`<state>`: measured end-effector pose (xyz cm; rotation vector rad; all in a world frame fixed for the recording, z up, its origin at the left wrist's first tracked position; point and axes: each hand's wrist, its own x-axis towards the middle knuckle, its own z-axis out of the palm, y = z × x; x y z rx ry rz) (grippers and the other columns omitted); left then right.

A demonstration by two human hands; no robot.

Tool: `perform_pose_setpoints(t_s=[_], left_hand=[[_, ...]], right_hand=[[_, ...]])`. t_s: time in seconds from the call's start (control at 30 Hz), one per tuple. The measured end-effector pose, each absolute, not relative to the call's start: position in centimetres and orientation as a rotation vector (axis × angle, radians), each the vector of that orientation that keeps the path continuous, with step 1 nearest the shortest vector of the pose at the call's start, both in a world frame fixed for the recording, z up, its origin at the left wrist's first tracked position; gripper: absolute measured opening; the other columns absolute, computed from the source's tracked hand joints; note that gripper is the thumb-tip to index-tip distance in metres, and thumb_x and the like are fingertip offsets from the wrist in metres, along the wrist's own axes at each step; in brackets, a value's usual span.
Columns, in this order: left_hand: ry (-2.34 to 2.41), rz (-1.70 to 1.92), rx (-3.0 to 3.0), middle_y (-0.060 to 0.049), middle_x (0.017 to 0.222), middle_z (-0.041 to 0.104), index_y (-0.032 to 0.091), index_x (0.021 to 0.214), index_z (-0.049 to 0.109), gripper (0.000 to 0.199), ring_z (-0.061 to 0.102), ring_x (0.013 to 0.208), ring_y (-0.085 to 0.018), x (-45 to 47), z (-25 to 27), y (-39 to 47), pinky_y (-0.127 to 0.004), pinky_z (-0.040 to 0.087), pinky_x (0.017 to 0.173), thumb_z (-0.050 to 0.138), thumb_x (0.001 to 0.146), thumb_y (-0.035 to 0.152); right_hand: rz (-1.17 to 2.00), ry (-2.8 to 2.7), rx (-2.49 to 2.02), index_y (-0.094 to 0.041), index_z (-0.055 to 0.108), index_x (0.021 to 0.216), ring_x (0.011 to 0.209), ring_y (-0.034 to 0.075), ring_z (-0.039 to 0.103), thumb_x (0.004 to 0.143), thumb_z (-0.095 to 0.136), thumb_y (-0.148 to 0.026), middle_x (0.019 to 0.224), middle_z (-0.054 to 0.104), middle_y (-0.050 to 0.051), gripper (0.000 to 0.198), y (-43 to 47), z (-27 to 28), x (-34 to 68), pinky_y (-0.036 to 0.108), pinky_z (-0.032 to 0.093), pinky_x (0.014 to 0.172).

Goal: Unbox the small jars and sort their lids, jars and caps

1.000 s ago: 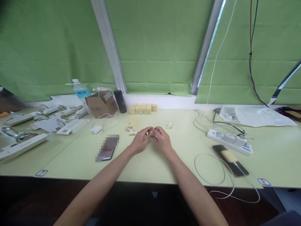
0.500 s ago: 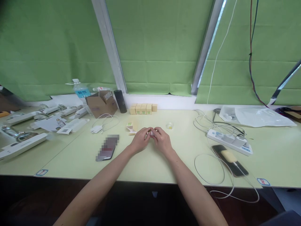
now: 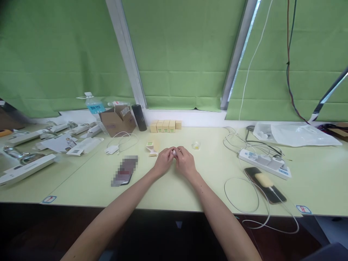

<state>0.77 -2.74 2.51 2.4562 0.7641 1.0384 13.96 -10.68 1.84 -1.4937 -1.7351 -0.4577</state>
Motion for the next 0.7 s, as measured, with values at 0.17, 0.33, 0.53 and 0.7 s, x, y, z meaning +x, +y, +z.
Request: perform_pose_setpoints(t_s=[0.17, 0.33, 0.53, 0.7], left_hand=[[0.830, 1.041, 2.410, -0.007, 0.094, 0.072, 0.021, 0.112, 0.066, 0.033, 0.064, 0.088, -0.023, 1.1, 2.2, -3.0, -0.037, 0.051, 0.082, 0.036, 0.100, 0.018], [0.726, 1.041, 2.229, -0.008, 0.112, 0.073, 0.022, 0.119, 0.066, 0.036, 0.066, 0.104, -0.023, 0.8, 2.2, -2.9, -0.040, 0.053, 0.093, 0.034, 0.104, 0.027], [0.549, 0.907, 2.132, -0.009, 0.127, 0.068, 0.023, 0.132, 0.060, 0.044, 0.064, 0.096, -0.020, -0.3, 2.2, -2.0, -0.036, 0.055, 0.089, 0.062, 0.092, 0.041], [0.596, 0.916, 2.102, -0.006, 0.116, 0.072, 0.022, 0.121, 0.064, 0.034, 0.065, 0.093, -0.019, -0.5, 2.0, -1.2, -0.033, 0.054, 0.084, 0.062, 0.091, 0.036]], right_hand=[[-0.422, -1.723, -1.531, -0.022, 0.061, 0.124, 0.090, 0.022, 0.064, 0.098, 0.046, -0.015, 0.111, 0.065, 0.012, 0.032, -10.6, 1.8, 13.8, 0.031, 0.052, 0.066], [-0.380, -1.658, -1.525, -0.022, 0.059, 0.126, 0.090, 0.022, 0.065, 0.099, 0.044, -0.018, 0.114, 0.064, 0.012, 0.030, -10.4, 1.3, 14.0, 0.032, 0.055, 0.069], [-0.172, -1.588, -1.439, -0.022, 0.058, 0.122, 0.100, 0.023, 0.065, 0.099, 0.045, -0.022, 0.116, 0.062, 0.012, 0.026, -10.3, 1.1, 14.5, 0.037, 0.058, 0.081], [-0.100, -1.426, -1.342, -0.021, 0.058, 0.119, 0.103, 0.023, 0.063, 0.098, 0.048, -0.026, 0.115, 0.061, 0.012, 0.023, -9.9, 1.1, 15.1, 0.039, 0.059, 0.084]])
